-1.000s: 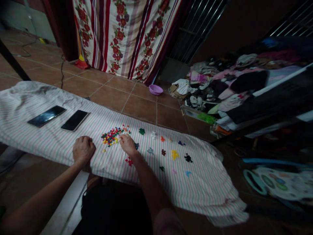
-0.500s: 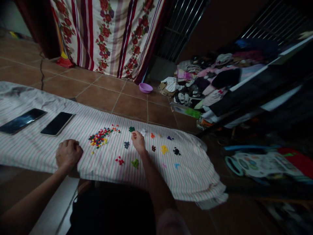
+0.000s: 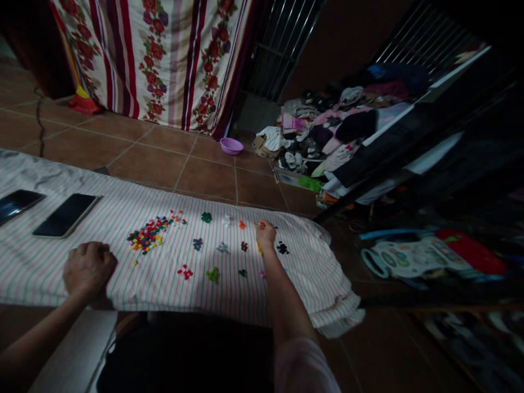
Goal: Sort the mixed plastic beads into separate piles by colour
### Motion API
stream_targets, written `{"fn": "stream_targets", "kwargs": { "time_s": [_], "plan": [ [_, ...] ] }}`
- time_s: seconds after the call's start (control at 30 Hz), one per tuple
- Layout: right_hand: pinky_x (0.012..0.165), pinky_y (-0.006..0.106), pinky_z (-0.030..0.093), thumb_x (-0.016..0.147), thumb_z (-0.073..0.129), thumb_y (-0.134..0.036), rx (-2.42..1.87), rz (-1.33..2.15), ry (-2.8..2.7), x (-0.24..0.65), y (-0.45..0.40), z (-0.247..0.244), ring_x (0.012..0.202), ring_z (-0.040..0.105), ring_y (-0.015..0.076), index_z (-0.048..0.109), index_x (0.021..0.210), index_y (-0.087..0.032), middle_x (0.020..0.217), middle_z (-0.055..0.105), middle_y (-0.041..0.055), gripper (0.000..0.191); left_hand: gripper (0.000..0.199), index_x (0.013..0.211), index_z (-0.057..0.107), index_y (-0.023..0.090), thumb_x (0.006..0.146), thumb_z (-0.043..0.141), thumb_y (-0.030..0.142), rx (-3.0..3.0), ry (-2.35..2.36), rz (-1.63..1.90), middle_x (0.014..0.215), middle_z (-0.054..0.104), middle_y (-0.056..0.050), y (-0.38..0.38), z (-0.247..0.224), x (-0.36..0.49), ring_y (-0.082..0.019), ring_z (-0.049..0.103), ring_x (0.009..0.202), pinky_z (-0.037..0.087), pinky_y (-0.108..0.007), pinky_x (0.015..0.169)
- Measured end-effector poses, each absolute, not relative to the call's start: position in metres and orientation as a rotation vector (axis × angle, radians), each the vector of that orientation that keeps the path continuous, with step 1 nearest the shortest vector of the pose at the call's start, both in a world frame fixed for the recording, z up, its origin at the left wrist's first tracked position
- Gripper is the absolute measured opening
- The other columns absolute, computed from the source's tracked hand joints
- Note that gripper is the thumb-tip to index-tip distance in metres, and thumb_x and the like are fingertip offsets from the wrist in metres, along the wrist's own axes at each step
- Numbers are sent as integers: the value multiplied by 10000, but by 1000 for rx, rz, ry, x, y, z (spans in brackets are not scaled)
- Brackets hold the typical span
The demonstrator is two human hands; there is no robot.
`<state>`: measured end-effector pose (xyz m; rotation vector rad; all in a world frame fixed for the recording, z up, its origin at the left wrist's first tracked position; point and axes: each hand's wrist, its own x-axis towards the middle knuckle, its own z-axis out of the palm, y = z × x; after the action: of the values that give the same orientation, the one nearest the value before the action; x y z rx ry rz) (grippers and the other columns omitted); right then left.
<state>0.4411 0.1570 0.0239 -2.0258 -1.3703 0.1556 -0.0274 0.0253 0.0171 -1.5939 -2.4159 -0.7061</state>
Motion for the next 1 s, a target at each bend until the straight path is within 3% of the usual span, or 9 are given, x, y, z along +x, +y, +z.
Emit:
{"fn": "stream_targets", "kwargs": {
  "time_s": [0.3, 0.5, 0.8, 1.0],
  "plan": [
    [803, 270, 453, 769, 478, -203, -2199, 159, -1574, 452, 178, 15, 847, 622, 185, 710, 887, -175, 898, 703, 79, 262, 197, 842, 589, 141, 806, 425, 244, -1610, -2374, -688, 893, 608, -158, 25, 16, -27, -279, 518, 880, 410, -397, 733],
    [834, 288, 462, 777, 509, -252, -2130, 232, -1566, 451, 179, 8, 871, 627, 187, 676, 1033, -171, 970, 696, 86, 316, 184, 831, 584, 153, 803, 434, 256, -1596, -2403, -689, 889, 607, -150, 26, 18, -26, -282, 519, 875, 408, -399, 721],
    [861, 289, 471, 679, 385, -96, -2039, 308, -1482, 456, 172, 5, 939, 627, 179, 657, 1076, -133, 983, 687, 88, 483, 168, 829, 582, 161, 787, 440, 240, -1600, -2395, -730, 881, 602, -146, 25, 20, -25, -285, 511, 866, 396, -409, 711],
    [929, 340, 436, 745, 371, -141, -2012, 99, -1528, 446, 163, 21, 1008, 589, 221, 668, 1049, -118, 1043, 663, 132, 426, 177, 822, 588, 170, 783, 434, 250, -1567, -2415, -695, 881, 605, -120, 26, 15, -27, -261, 505, 857, 390, -376, 706]
  ]
}}
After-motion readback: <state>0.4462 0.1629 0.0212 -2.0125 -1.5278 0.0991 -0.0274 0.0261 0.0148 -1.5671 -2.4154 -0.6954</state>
